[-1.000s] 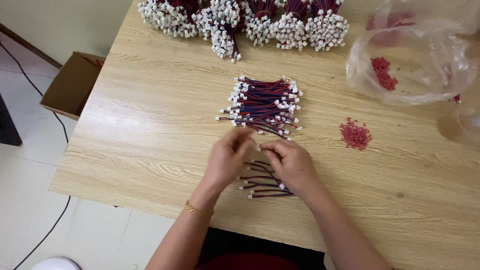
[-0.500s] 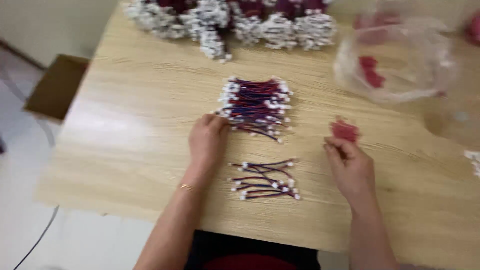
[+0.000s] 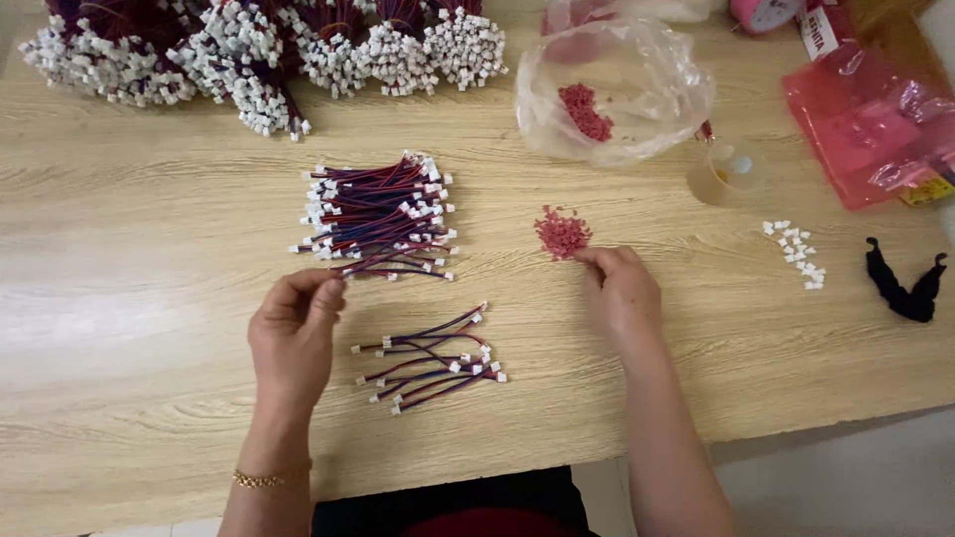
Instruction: Assembling and bundling small electrical wire cables at a workstation
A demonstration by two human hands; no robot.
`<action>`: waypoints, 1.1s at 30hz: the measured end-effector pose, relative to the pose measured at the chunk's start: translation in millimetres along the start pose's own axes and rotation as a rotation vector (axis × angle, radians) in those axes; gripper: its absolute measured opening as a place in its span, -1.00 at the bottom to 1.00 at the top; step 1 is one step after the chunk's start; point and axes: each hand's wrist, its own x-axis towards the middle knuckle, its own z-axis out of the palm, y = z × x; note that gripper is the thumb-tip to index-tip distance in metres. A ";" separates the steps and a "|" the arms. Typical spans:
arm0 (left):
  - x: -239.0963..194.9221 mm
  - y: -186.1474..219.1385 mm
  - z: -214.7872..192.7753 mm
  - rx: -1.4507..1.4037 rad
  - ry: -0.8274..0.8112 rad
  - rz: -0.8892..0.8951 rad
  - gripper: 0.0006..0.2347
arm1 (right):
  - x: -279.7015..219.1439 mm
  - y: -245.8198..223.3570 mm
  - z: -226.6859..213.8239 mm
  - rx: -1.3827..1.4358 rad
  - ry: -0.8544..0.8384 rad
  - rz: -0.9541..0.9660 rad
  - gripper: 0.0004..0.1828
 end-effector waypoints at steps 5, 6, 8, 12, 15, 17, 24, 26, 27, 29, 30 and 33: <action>-17.9 3.3 17.4 -0.154 -0.039 -0.170 -0.91 | -1.6 -12.8 8.4 0.074 -0.017 -0.046 -0.74; -20.4 5.1 20.9 -0.180 -0.037 -0.214 -0.92 | -2.6 -17.0 7.5 0.052 -0.027 -0.036 -0.76; -21.5 -5.6 22.4 -0.196 -0.046 -0.236 -0.91 | -0.7 -19.3 8.3 0.030 -0.037 -0.024 -0.77; -22.7 -16.7 21.7 -0.245 -0.054 -0.266 -0.89 | -0.1 -14.6 11.6 0.053 -0.092 0.024 -0.81; -21.9 -21.9 21.6 -0.230 -0.066 -0.243 -0.87 | 3.4 -12.7 6.8 0.156 -0.047 -0.056 -0.81; -22.7 -22.1 20.5 -0.212 -0.082 -0.234 -0.85 | 2.6 -16.6 4.8 0.154 -0.062 -0.053 -0.82; -22.8 -11.3 23.0 -0.225 -0.082 -0.220 -0.85 | 14.5 -9.2 18.4 -0.084 -0.116 -0.106 -0.82; -18.2 -20.4 22.9 -0.203 -0.082 -0.195 -0.85 | 21.2 -4.4 24.8 -0.119 -0.154 -0.089 -0.80; -15.7 -25.2 22.2 -0.184 -0.094 -0.173 -0.86 | 25.2 -2.5 28.7 -0.161 -0.187 -0.062 -0.76; -17.0 -22.0 23.5 -0.188 -0.076 -0.173 -0.85 | 18.1 -8.4 25.0 -0.024 -0.148 -0.094 -0.79; -18.1 -20.0 22.2 -0.193 -0.075 -0.180 -0.84 | 13.7 -12.0 24.7 0.112 -0.109 -0.107 -0.82; -16.8 -18.5 27.1 -0.245 -0.064 -0.200 -0.84 | -3.5 -46.7 15.4 0.510 -0.037 -0.165 -0.95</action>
